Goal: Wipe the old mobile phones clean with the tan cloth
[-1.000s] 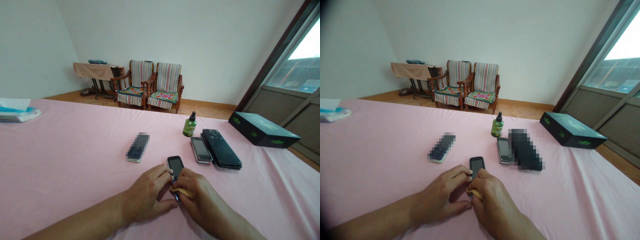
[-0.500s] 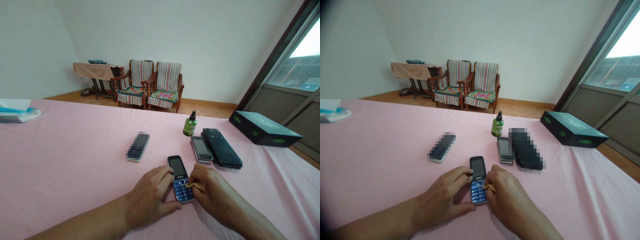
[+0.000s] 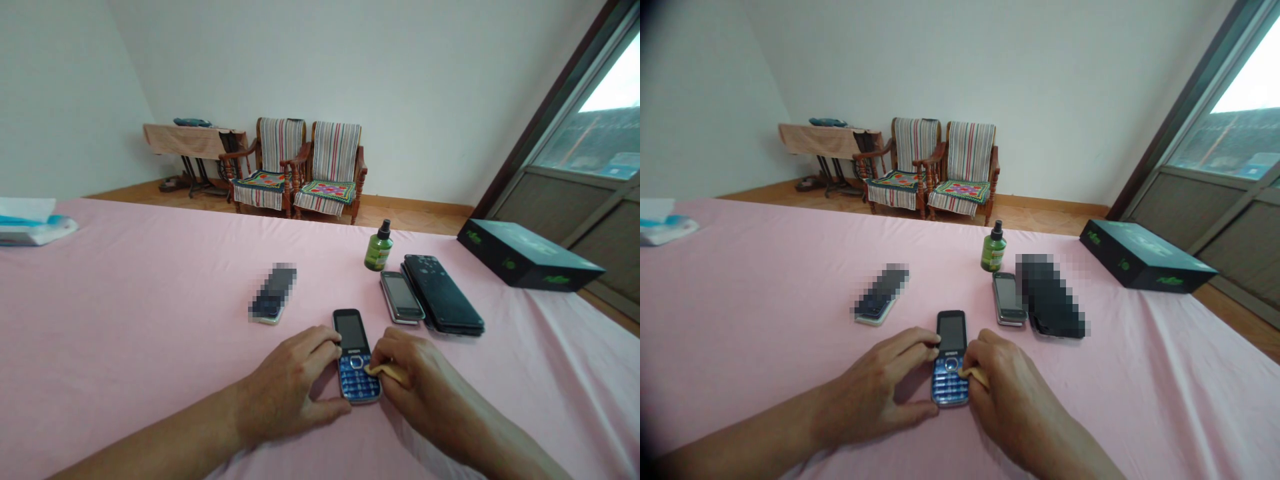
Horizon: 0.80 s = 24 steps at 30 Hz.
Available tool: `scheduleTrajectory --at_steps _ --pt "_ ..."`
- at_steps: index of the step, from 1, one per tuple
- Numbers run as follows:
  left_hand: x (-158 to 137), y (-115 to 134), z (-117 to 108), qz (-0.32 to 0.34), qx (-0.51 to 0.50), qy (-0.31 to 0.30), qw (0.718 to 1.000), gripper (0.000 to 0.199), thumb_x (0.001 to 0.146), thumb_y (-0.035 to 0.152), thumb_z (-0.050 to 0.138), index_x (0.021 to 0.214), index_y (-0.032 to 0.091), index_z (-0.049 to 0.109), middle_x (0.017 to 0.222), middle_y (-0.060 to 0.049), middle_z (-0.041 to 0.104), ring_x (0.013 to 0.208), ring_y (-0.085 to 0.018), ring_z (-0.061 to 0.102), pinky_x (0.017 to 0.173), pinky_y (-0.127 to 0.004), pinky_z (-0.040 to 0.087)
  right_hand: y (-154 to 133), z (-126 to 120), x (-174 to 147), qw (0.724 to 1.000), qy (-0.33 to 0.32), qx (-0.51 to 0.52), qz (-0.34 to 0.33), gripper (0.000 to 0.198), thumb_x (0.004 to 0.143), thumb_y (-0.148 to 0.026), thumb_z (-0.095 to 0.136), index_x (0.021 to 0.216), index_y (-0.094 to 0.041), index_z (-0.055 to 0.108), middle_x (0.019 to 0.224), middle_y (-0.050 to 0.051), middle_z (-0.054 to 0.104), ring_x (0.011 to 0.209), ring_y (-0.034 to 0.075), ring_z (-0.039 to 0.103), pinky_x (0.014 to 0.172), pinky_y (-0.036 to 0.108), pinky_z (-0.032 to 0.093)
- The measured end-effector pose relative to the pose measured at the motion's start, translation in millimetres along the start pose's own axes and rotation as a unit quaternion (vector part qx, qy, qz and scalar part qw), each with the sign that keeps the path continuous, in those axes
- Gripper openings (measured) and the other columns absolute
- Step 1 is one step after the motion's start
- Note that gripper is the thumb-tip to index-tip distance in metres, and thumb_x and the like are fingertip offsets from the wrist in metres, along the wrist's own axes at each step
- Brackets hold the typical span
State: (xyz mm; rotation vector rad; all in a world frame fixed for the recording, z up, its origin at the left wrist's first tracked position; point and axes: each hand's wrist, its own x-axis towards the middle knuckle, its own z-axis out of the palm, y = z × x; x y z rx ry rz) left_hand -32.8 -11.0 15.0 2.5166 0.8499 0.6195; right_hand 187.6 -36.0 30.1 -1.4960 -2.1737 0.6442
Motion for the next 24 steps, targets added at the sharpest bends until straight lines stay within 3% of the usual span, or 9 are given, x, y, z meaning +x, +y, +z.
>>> scheduleTrajectory --at_steps 8,16,24 --pt "0.0 -0.6 2.0 0.009 -0.014 0.007 1.0 0.045 0.072 0.026 0.082 0.108 0.012 0.059 0.116 -0.012 0.061 0.106 -0.026 0.058 0.096 -0.039 0.05 0.7 4.0 -2.0 0.999 -0.022 0.015 0.025 0.025 0.071 0.004 0.049 0.074 -0.016 0.064 0.077 0.003 0.059 0.07 0.016 0.055 0.062 0.026 0.038" --pt "2.5 0.1 5.6 -0.005 -0.018 0.018 1.0 0.046 0.069 0.038 0.085 0.099 0.013 0.059 0.111 -0.012 0.062 0.1 -0.027 0.059 0.089 -0.04 0.051 -17.4 5.6 1.3 0.999 -0.049 0.006 0.008 0.024 0.071 0.004 0.049 0.066 -0.016 0.061 0.076 0.002 0.057 0.068 0.013 0.056 0.061 0.023 0.037" --pt "2.8 1.2 8.4 -0.006 -0.021 0.034 0.999 0.041 0.071 0.036 0.084 0.096 0.016 0.059 0.107 -0.009 0.062 0.097 -0.025 0.059 0.086 -0.038 0.051 -19.4 13.7 2.1 0.999 -0.036 0.02 -0.025 0.022 0.073 0.002 0.048 0.068 -0.017 0.058 0.08 0.002 0.057 0.072 0.013 0.056 0.065 0.023 0.041"
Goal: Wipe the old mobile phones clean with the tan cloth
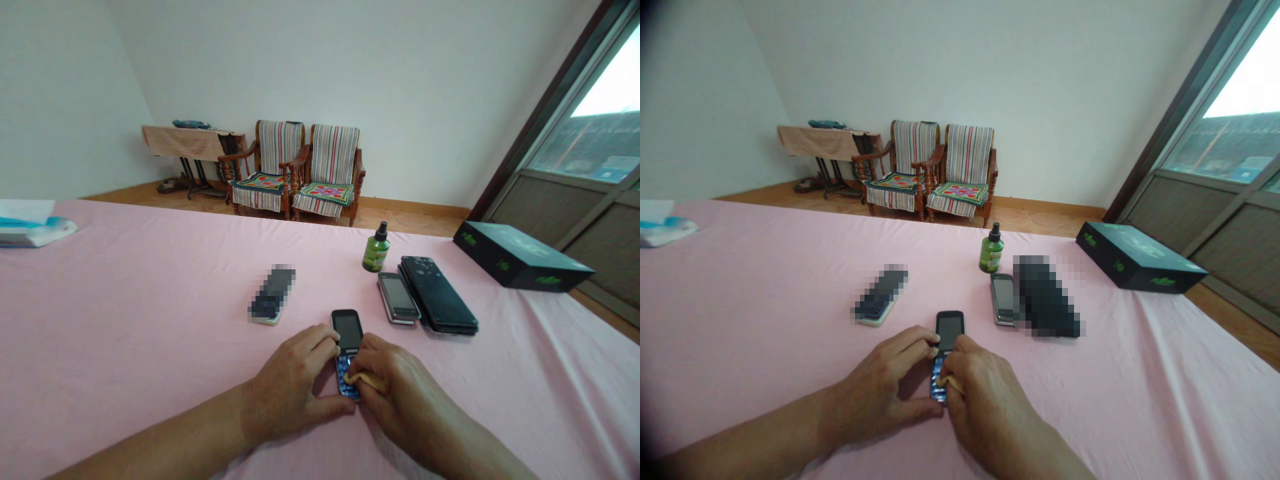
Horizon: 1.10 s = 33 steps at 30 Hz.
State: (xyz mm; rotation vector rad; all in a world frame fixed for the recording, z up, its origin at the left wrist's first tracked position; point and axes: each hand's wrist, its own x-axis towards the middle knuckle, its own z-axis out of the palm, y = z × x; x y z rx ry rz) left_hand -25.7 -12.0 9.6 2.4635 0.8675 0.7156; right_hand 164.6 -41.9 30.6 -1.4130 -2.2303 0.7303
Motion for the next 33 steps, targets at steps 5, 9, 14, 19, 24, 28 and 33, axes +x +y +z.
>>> scheduleTrajectory --at_steps 5,9,14,19,24,28,33 --pt "1.0 -0.2 0.3 0.001 0.002 0.006 1.0 0.034 0.078 0.043 0.076 0.09 0.016 0.058 0.099 -0.009 0.062 0.091 -0.025 0.059 0.081 -0.036 0.052 -2.5 7.0 1.7 0.999 -0.001 0.026 -0.025 0.022 0.075 0.001 0.047 0.069 -0.017 0.059 0.084 0.003 0.058 0.075 0.014 0.057 0.067 0.024 0.043" --pt "1.1 0.6 0.8 -0.005 0.009 -0.001 1.0 0.028 0.078 0.038 0.075 0.083 0.018 0.056 0.095 -0.007 0.061 0.088 -0.024 0.058 0.079 -0.035 0.052 -2.5 11.0 3.0 0.999 0.006 0.034 -0.038 0.023 0.075 0.002 0.048 0.072 -0.017 0.061 0.086 0.003 0.058 0.077 0.014 0.057 0.068 0.024 0.043" --pt "0.4 2.8 1.2 -0.01 0.017 0.0 1.0 0.03 0.077 0.035 0.077 0.091 0.016 0.058 0.1 -0.009 0.062 0.092 -0.025 0.059 0.083 -0.037 0.052 -0.3 6.0 2.6 0.998 0.002 0.056 -0.022 0.024 0.072 0.005 0.049 0.07 -0.016 0.062 0.083 0.003 0.06 0.076 0.014 0.057 0.069 0.024 0.043" --pt "1.1 5.3 -0.9 -0.014 0.01 -0.007 1.0 0.036 0.07 0.026 0.083 0.096 0.014 0.06 0.105 -0.01 0.063 0.096 -0.026 0.059 0.087 -0.039 0.051 4.0 -1.8 0.7 0.999 0.01 0.041 0.017 0.029 0.069 0.006 0.049 0.072 -0.016 0.067 0.079 0.003 0.061 0.071 0.014 0.057 0.063 0.024 0.04" --pt "1.0 5.9 -2.3 -0.019 0.006 -0.012 1.0 0.037 0.069 0.026 0.083 0.097 0.014 0.061 0.106 -0.01 0.063 0.097 -0.027 0.06 0.088 -0.04 0.052 8.0 -10.2 -1.0 0.999 0.004 -0.007 0.053 0.027 0.068 0.005 0.049 0.073 -0.015 0.066 0.077 0.003 0.059 0.069 0.015 0.055 0.059 0.025 0.038" --pt "-0.2 4.6 -1.6 -0.019 0.008 -0.001 1.0 0.04 0.069 0.029 0.084 0.098 0.015 0.061 0.109 -0.01 0.063 0.099 -0.026 0.06 0.089 -0.039 0.052 17.4 -17.8 -2.0 0.997 0.017 -0.046 0.055 0.024 0.071 0.002 0.048 0.071 -0.015 0.065 0.076 0.004 0.059 0.071 0.017 0.056 0.064 0.027 0.039" --pt "-0.3 0.0 -0.4 -0.02 0.006 0.012 1.0 0.042 0.072 0.032 0.082 0.104 0.016 0.061 0.113 -0.01 0.062 0.104 -0.026 0.06 0.091 -0.038 0.052 24.7 -22.8 -1.0 0.997 0.049 -0.053 0.035 0.024 0.07 0.002 0.048 0.072 -0.016 0.063 0.074 0.003 0.061 0.07 0.016 0.056 0.065 0.028 0.037"
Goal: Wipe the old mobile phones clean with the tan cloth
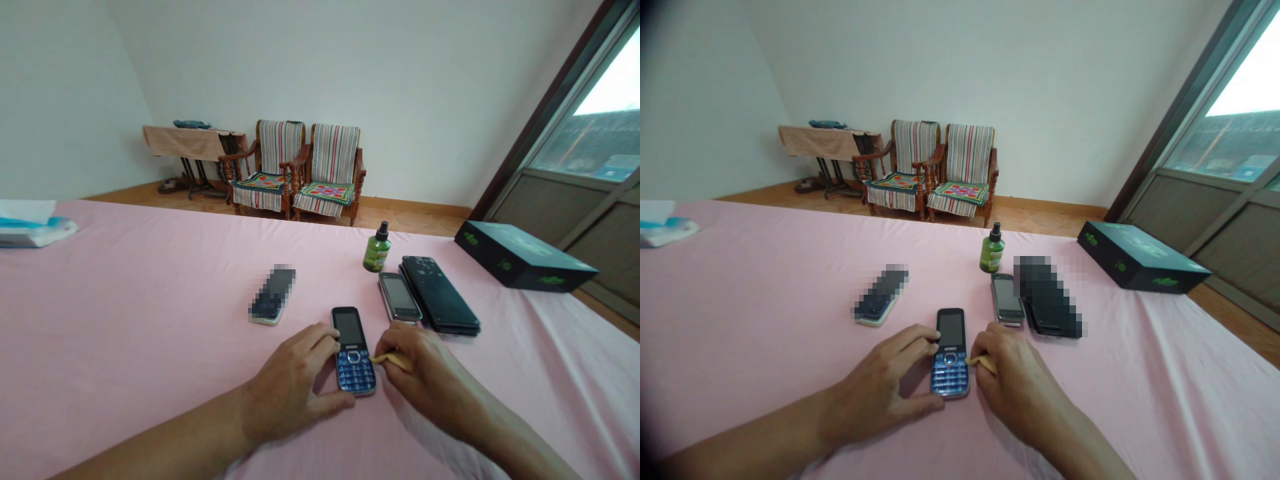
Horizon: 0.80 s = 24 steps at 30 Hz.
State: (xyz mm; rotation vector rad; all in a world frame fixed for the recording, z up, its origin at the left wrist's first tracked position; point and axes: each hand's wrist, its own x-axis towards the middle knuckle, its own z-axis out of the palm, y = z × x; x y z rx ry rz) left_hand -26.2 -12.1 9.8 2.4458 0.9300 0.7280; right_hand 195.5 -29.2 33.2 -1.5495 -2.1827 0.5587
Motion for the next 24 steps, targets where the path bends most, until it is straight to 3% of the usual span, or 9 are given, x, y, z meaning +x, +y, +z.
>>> scheduleTrajectory --at_steps 9,24 --pt "1.2 -2.9 -0.7 -0.009 -0.007 -0.003 1.0 0.043 0.073 0.031 0.082 0.107 0.016 0.06 0.117 -0.011 0.06 0.108 -0.027 0.059 0.094 -0.04 0.051 -5.8 7.5 -3.0 0.999 -0.032 0.032 -0.003 0.026 0.068 0.003 0.047 0.071 -0.017 0.064 0.075 0.003 0.059 0.068 0.015 0.055 0.061 0.025 0.038" --pt "2.0 -3.3 -0.9 0.006 -0.015 -0.002 1.0 0.04 0.075 0.029 0.08 0.107 0.016 0.059 0.116 -0.01 0.061 0.108 -0.026 0.058 0.096 -0.039 0.049 -22.0 23.0 -2.8 0.997 -0.026 0.068 -0.024 0.025 0.072 0.003 0.048 0.071 -0.016 0.063 0.081 0.003 0.059 0.071 0.014 0.058 0.063 0.024 0.039"
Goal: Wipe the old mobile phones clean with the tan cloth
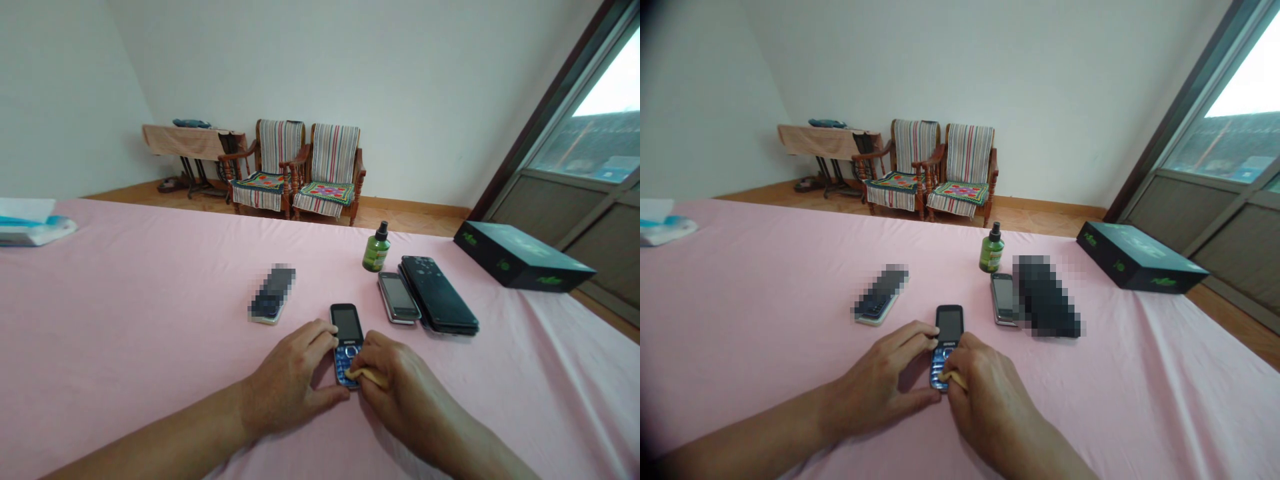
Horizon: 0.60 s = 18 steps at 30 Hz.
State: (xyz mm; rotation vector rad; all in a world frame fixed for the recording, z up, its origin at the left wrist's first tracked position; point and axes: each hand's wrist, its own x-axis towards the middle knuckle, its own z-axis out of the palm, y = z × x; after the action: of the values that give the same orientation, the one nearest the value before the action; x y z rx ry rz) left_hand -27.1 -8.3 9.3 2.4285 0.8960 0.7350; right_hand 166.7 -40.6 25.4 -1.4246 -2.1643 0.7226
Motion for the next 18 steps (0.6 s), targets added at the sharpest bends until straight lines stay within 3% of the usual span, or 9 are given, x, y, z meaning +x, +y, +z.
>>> scheduleTrajectory --at_steps 10,18 --pt "0.9 0.7 0.6 0.003 0.006 -0.003 1.0 0.035 0.079 0.034 0.077 0.103 0.016 0.059 0.107 -0.01 0.062 0.101 -0.027 0.059 0.091 -0.04 0.051 -4.0 7.3 4.1 1.0 -0.002 -0.007 -0.029 0.024 0.079 0.001 0.048 0.076 -0.017 0.064 0.084 0.003 0.059 0.078 0.015 0.058 0.071 0.024 0.043" --pt "0.0 -0.3 0.8 -0.004 0.015 -0.015 1.0 0.035 0.079 0.031 0.077 0.104 0.016 0.058 0.112 -0.011 0.061 0.103 -0.027 0.058 0.092 -0.041 0.05 -1.4 0.3 2.7 1.0 -0.013 -0.003 -0.022 0.025 0.071 0.004 0.048 0.073 -0.017 0.062 0.082 0.002 0.058 0.073 0.014 0.056 0.066 0.023 0.04"
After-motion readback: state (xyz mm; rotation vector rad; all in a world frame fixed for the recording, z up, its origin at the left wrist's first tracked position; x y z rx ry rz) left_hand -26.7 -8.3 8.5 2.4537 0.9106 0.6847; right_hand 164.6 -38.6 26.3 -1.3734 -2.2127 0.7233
